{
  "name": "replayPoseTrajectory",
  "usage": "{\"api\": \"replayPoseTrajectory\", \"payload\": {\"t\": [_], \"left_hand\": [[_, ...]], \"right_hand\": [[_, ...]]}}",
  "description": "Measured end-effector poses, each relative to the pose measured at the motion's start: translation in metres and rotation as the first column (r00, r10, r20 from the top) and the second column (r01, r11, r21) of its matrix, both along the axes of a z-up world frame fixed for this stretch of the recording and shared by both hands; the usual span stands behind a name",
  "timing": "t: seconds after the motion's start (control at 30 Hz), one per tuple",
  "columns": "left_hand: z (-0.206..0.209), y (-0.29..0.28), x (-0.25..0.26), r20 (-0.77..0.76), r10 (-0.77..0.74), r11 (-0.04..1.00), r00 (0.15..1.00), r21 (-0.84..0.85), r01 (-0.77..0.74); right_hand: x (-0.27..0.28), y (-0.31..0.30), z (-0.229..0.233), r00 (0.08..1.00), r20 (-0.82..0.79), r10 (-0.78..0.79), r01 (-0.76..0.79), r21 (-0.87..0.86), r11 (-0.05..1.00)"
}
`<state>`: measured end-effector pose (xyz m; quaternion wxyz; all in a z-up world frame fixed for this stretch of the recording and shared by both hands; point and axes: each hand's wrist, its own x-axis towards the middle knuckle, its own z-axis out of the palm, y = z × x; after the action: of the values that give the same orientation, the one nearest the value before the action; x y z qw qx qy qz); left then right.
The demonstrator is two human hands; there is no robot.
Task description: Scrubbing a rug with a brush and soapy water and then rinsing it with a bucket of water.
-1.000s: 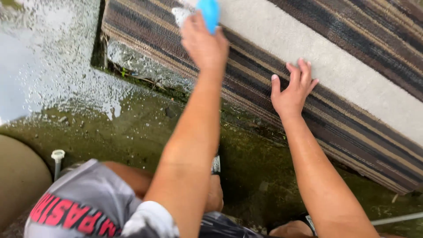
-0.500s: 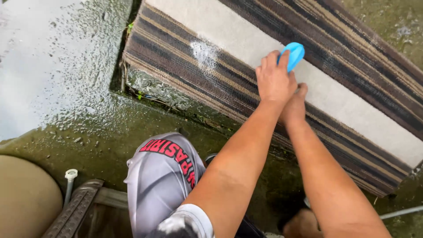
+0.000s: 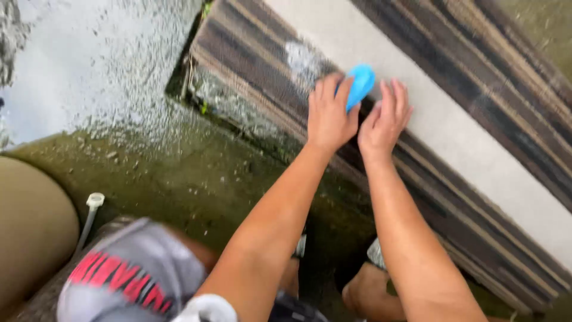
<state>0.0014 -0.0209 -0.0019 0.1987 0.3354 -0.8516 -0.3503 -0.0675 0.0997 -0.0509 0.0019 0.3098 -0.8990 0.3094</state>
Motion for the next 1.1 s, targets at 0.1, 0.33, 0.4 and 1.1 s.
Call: {"api": "replayPoseTrajectory", "payload": {"t": [0.1,0.33,0.4,1.1], "left_hand": [[-0.020,0.023,0.002,0.027,-0.113,0.993,0.993,0.021,0.113],[-0.037,-0.009,0.000,0.021,-0.057,0.998,0.998,0.017,0.056],[-0.043,-0.039,0.009,-0.024,0.103,0.990,0.994,-0.090,-0.105],[-0.046,-0.069,0.054,-0.013,0.093,0.979,0.996,-0.184,-0.094]], "right_hand": [[-0.015,0.005,-0.027,0.988,0.108,-0.108,0.114,-0.049,0.992],[-0.011,-0.027,-0.021,0.989,0.110,-0.098,0.099,-0.006,0.995],[0.001,-0.042,-0.010,0.990,0.129,0.051,-0.065,0.106,0.992],[0.000,-0.031,-0.010,0.966,0.252,0.049,0.009,-0.226,0.974]]}}
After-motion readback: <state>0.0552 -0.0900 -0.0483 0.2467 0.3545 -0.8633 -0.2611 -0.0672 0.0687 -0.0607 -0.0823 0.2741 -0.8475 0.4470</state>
